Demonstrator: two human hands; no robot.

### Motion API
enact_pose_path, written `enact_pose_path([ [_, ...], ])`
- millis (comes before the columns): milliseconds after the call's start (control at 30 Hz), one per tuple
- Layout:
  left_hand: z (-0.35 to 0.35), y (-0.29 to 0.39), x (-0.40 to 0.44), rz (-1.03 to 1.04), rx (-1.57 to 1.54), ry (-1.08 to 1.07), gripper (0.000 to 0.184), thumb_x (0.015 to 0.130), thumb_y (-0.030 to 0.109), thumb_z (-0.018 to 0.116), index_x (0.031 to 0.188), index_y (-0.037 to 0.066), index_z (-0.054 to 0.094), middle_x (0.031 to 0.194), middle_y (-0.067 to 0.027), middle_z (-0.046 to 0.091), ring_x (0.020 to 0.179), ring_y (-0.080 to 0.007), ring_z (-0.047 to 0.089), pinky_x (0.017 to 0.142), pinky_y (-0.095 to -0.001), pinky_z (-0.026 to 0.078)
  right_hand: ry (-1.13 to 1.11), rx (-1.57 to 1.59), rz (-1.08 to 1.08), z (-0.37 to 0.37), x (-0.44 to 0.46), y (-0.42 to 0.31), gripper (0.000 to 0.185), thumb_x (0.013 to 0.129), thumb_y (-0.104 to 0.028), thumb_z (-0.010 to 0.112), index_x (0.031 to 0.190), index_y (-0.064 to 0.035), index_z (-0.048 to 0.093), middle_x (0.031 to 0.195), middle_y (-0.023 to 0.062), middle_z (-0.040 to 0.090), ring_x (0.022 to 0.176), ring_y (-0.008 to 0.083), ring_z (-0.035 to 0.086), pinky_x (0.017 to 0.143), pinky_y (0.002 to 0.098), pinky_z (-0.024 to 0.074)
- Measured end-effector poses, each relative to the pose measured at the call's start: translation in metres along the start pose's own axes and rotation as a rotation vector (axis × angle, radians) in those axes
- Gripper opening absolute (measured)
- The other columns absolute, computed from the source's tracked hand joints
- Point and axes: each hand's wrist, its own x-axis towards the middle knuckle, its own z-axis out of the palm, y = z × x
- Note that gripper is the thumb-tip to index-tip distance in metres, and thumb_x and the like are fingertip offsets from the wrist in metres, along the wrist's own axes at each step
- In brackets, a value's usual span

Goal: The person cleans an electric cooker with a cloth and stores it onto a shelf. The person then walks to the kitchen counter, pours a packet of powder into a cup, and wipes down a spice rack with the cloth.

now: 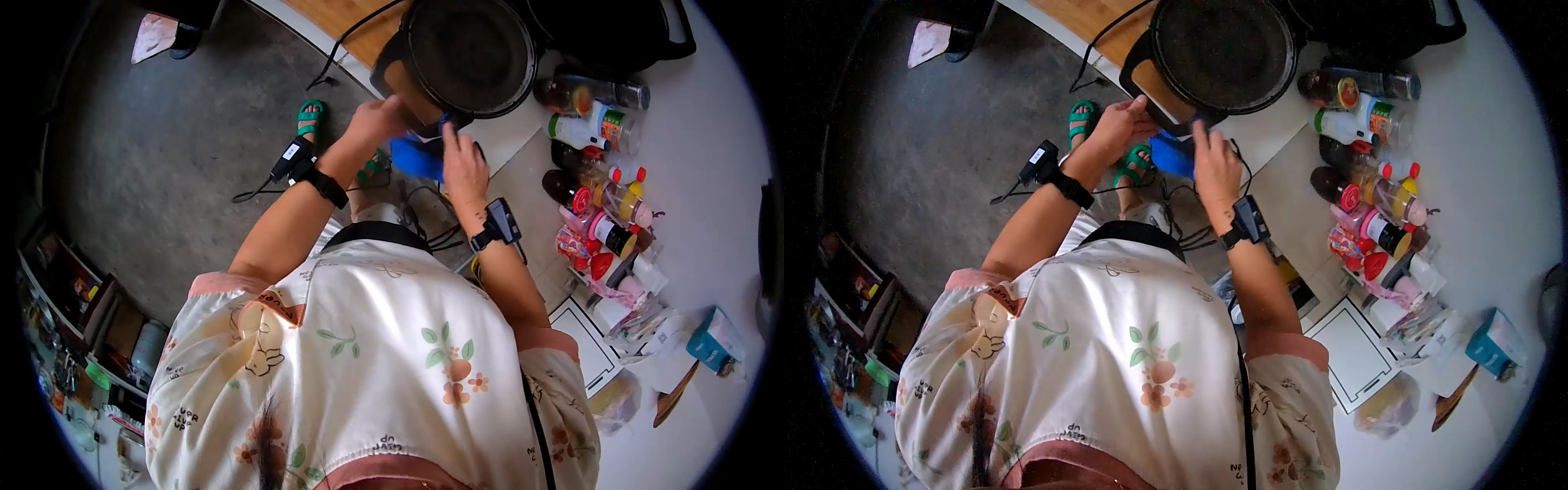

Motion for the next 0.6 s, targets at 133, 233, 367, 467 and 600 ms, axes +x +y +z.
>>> enact_pose_path([
  [133, 0.002, 0.004, -0.007, 0.009, 0.038, -0.007, 0.056, 0.105, 0.040, 0.053, 0.120, -0.014, 0.054, 0.116, -0.0298, 0.064, 0.102, -0.0411, 0.069, 0.090, -0.0468, 0.058, 0.026, 0.093, 0.183, 0.000, 0.001, 0.030, 0.045, 0.094, -0.009, 0.056, 0.138, -0.0113, 0.053, 0.098, 0.0141, 0.059, 0.083, 0.0345, 0.066, 0.069, 0.0441, 0.0569],
  [233, -0.005, -0.007, 0.004, -0.004, 0.023, -0.016, 0.057, 0.105, 0.041, 0.053, 0.121, -0.014, 0.054, 0.116, -0.0296, 0.065, 0.103, -0.0416, 0.068, 0.090, -0.0478, 0.058, -0.010, 0.198, 0.174, 0.011, -0.003, -0.004, 0.041, 0.095, -0.011, 0.056, 0.136, -0.0102, 0.054, 0.096, 0.0147, 0.059, 0.080, 0.0360, 0.066, 0.064, 0.0460, 0.0559],
  [367, -0.001, -0.005, 0.003, 0.007, 0.005, 0.011, 0.057, 0.105, 0.041, 0.053, 0.123, -0.012, 0.055, 0.115, -0.0287, 0.066, 0.104, -0.0407, 0.068, 0.091, -0.0485, 0.058, 0.020, 0.311, 0.061, 0.007, -0.012, -0.032, 0.043, 0.093, -0.007, 0.056, 0.136, -0.0108, 0.055, 0.098, 0.0140, 0.060, 0.086, 0.0350, 0.067, 0.067, 0.0462, 0.0568],
  [467, 0.003, -0.002, -0.004, 0.023, 0.062, 0.006, 0.056, 0.105, 0.041, 0.052, 0.124, -0.012, 0.055, 0.115, -0.0283, 0.066, 0.104, -0.0393, 0.068, 0.092, -0.0478, 0.057, 0.013, 0.267, 0.151, 0.005, -0.009, 0.005, 0.044, 0.093, -0.009, 0.056, 0.137, -0.0108, 0.054, 0.099, 0.0148, 0.060, 0.087, 0.0364, 0.067, 0.067, 0.0460, 0.0564],
  [600, 0.000, -0.005, 0.002, 0.020, 0.000, -0.014, 0.057, 0.105, 0.042, 0.052, 0.124, -0.012, 0.055, 0.116, -0.0277, 0.066, 0.105, -0.0375, 0.068, 0.094, -0.0467, 0.057, -0.001, 0.340, 0.196, 0.012, -0.009, -0.008, 0.046, 0.092, -0.009, 0.058, 0.138, -0.0110, 0.053, 0.097, 0.0168, 0.060, 0.087, 0.0391, 0.066, 0.069, 0.0485, 0.0547],
])
